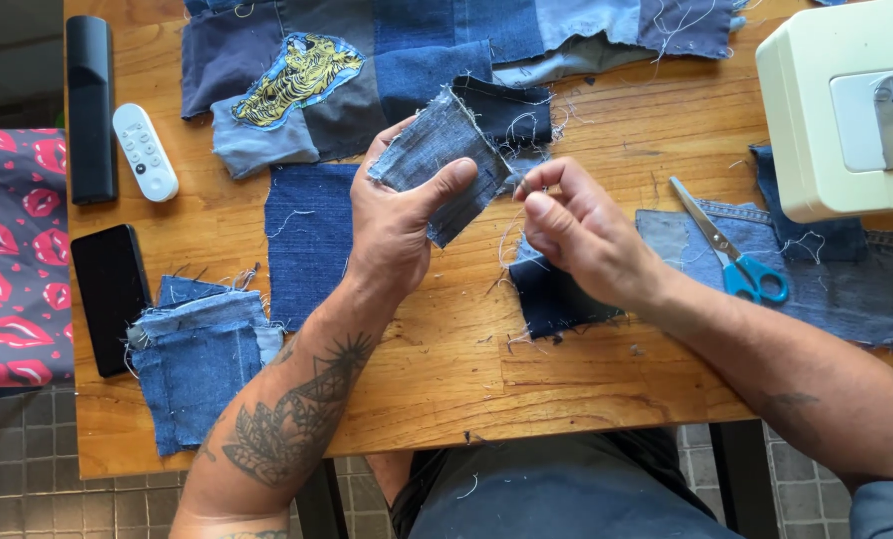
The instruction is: Trimming loose threads from denim patches and arranging them on a workbench.
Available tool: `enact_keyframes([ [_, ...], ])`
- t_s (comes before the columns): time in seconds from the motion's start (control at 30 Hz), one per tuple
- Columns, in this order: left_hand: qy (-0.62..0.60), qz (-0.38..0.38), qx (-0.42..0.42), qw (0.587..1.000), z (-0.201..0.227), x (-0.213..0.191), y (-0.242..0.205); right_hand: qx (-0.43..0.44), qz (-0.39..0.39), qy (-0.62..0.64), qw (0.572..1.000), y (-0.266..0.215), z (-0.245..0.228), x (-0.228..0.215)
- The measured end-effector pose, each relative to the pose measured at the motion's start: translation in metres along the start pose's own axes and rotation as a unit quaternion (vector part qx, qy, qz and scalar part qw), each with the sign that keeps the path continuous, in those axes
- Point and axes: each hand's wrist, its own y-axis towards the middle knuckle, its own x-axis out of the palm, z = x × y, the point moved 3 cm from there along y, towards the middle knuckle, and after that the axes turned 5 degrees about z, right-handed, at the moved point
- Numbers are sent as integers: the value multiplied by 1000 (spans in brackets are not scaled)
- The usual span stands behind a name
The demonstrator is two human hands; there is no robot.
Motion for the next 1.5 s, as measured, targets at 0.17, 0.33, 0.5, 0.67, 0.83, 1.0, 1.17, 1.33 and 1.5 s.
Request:
enact_keyframes([
  [0.17,12,12,23,1000,-2,3,-4,-85,43,-186,978,-3,-29,-2],
  [0.33,53,14,47,997,-3,5,-9,-109,82,-294,946,-4,-31,-5],
  [0.5,57,12,36,998,-11,9,-14,-106,93,-305,942,-3,-21,-12],
  [0.67,47,11,14,999,-22,7,-15,-149,84,-293,941,0,-28,-9],
  [0.83,28,21,8,999,-14,20,-27,-155,91,-284,942,-3,-19,-11],
  [1.0,-4,26,3,1000,-11,29,-30,-149,82,-258,951,-3,-34,-5],
  [1.17,0,33,-6,999,-15,26,-30,-160,82,-264,948,-2,-35,-5],
  [1.33,7,38,-14,999,-20,26,-32,-165,88,-269,945,-3,-34,-7],
  [1.5,-19,46,-15,999,-20,27,-34,-143,104,-263,948,-3,-29,-13],
])
